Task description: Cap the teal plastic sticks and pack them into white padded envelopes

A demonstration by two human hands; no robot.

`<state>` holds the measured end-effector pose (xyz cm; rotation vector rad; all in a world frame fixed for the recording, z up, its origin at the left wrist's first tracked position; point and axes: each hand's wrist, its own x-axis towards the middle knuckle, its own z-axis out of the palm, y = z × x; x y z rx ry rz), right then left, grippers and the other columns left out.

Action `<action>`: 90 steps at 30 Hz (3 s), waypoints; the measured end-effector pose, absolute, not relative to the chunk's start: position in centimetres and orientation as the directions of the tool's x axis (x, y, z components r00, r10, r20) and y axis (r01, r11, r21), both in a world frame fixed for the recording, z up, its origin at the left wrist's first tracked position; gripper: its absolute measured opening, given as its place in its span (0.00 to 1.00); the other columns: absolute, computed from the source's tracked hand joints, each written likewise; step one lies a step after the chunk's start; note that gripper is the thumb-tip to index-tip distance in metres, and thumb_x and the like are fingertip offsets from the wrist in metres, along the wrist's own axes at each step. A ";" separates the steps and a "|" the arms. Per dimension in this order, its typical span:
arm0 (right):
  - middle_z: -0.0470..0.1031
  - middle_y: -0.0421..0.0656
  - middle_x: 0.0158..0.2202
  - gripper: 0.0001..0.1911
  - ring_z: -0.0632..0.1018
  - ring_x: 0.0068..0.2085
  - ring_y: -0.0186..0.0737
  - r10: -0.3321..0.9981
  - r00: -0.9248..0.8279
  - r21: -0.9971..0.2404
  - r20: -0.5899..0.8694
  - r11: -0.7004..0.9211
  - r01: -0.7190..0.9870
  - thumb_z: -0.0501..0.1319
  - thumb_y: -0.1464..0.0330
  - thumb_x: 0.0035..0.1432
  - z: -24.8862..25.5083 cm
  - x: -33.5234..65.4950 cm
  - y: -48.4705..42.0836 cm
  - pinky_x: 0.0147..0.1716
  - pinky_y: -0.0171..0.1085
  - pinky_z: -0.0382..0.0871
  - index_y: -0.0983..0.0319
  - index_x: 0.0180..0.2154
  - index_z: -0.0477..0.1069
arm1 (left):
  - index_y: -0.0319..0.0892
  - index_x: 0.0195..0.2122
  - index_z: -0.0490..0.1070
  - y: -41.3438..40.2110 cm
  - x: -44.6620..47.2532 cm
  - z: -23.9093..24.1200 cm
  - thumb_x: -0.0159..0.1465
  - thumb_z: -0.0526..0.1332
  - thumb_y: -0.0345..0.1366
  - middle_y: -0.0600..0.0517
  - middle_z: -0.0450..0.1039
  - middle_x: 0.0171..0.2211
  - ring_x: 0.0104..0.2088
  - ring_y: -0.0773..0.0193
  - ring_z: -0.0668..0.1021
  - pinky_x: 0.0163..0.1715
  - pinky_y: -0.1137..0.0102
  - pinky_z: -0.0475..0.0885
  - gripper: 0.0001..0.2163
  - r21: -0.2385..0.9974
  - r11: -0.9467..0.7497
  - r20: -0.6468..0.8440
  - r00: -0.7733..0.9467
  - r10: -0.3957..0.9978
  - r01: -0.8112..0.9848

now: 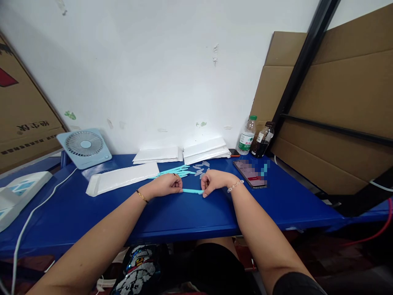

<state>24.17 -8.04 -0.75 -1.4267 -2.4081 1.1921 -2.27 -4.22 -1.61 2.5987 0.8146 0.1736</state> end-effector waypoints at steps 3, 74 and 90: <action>0.73 0.39 0.24 0.18 0.70 0.26 0.33 0.814 -0.540 -0.651 -0.212 0.295 0.700 0.70 0.56 0.40 -0.9 23.9 -7.8 0.26 0.32 0.61 0.64 0.28 0.76 | 0.43 0.32 0.73 -3.9 -2.5 -1.6 0.59 0.59 0.44 0.52 0.73 0.28 0.29 0.64 0.71 0.25 0.72 0.59 0.11 0.388 -0.746 0.033 0.800 0.599 0.542; 0.75 0.42 0.30 0.08 0.71 0.27 0.34 0.940 -0.220 -0.637 0.261 0.339 0.692 0.60 0.65 0.54 -2.5 24.5 -6.4 0.27 0.32 0.63 0.63 0.34 0.74 | 0.43 0.35 0.75 -2.7 -4.4 -1.5 0.60 0.57 0.46 0.50 0.73 0.33 0.33 0.61 0.73 0.30 0.71 0.63 0.14 0.367 -0.729 0.160 0.733 0.661 0.577; 0.77 0.43 0.31 0.05 0.76 0.32 0.38 0.879 -0.409 -0.386 0.246 0.476 0.790 0.62 0.72 0.55 -2.6 22.2 -6.6 0.33 0.34 0.65 0.62 0.32 0.77 | 0.42 0.35 0.76 -1.9 -4.3 -2.0 0.64 0.53 0.36 0.50 0.77 0.36 0.33 0.63 0.76 0.31 0.72 0.65 0.11 0.054 -0.766 0.208 0.743 0.636 0.640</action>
